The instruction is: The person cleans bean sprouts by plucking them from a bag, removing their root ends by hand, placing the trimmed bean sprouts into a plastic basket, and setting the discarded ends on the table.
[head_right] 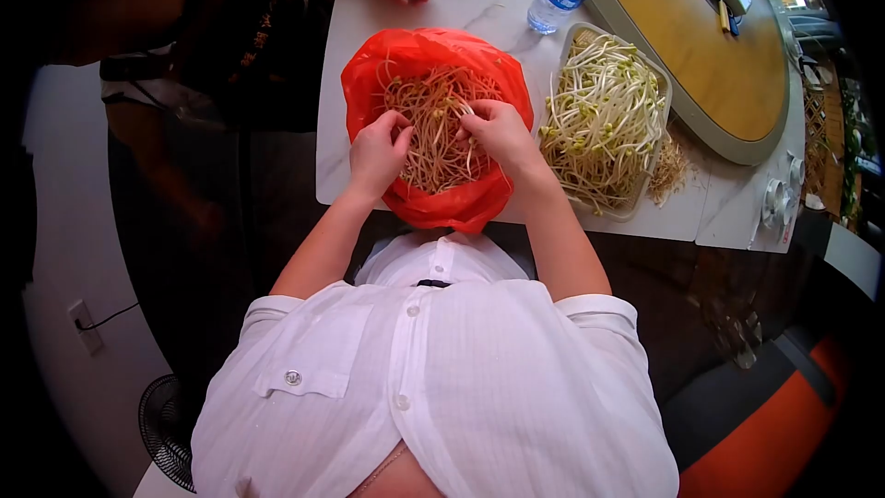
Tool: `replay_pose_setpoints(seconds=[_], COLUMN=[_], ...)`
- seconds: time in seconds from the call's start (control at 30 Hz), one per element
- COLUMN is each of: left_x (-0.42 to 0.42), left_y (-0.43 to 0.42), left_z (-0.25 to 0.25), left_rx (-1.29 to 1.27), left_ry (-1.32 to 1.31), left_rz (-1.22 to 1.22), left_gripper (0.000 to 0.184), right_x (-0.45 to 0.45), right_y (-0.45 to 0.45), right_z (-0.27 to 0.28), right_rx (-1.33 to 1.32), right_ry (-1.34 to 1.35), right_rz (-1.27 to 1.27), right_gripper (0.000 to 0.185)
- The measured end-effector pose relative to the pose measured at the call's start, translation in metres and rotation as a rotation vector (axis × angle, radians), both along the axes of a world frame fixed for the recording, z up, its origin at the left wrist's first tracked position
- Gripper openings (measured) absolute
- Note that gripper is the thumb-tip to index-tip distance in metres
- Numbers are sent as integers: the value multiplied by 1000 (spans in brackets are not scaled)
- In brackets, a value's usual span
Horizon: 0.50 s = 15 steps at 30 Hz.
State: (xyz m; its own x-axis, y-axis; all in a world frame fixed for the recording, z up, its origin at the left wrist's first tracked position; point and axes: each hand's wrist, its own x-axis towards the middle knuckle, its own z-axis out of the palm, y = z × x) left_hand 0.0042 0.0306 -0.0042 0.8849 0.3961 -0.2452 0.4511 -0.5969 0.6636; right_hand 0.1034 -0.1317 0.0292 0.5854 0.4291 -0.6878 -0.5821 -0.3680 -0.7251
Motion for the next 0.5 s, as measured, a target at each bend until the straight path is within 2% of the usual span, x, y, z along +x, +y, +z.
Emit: replay_pose_setpoints(seconds=[0.1, 0.17, 0.2, 0.23, 0.27, 0.3, 0.37, 0.4, 0.47, 0.5], left_x=[-2, -2, -2, -3, -3, -3, 1, 0, 2, 2], left_y=[-1, -4, -6, -8, -11, -13, -15, -15, -18, -20], left_z=[-1, -7, -9, -9, -8, -12, -22, -27, -29, -30], left_rx=[-34, 119, 119, 47, -25, -26, -432, -431, -785, -789], left_ry=[-104, -395, -397, -288, -178, -181, 31, 34, 120, 121], left_rz=[-3, -81, -81, -50, -20, -22, 94, 98, 201, 198], left_gripper=[11, 13, 13, 13, 14, 14, 19, 19, 25, 25], right_x=[-1, -4, -6, -7, -8, -8, -11, -14, -17, -17], right_y=[-9, -9, -8, -6, -2, -1, -1, -1, -3, -5], right_z=[24, 12, 2, -8, -18, -25, -30, -31, -27, -28], right_rx=[89, 181, 272, 272, 227, 181, 209, 236, 255, 246], right_ry=[54, 24, -5, -7, 195, 395, 410, 432, 459, 447], right_rz=[-13, -68, -124, -125, -165, -204, -260, -318, -308, -289], right_gripper=[25, 24, 24, 24, 26, 28, 28, 29, 30, 32])
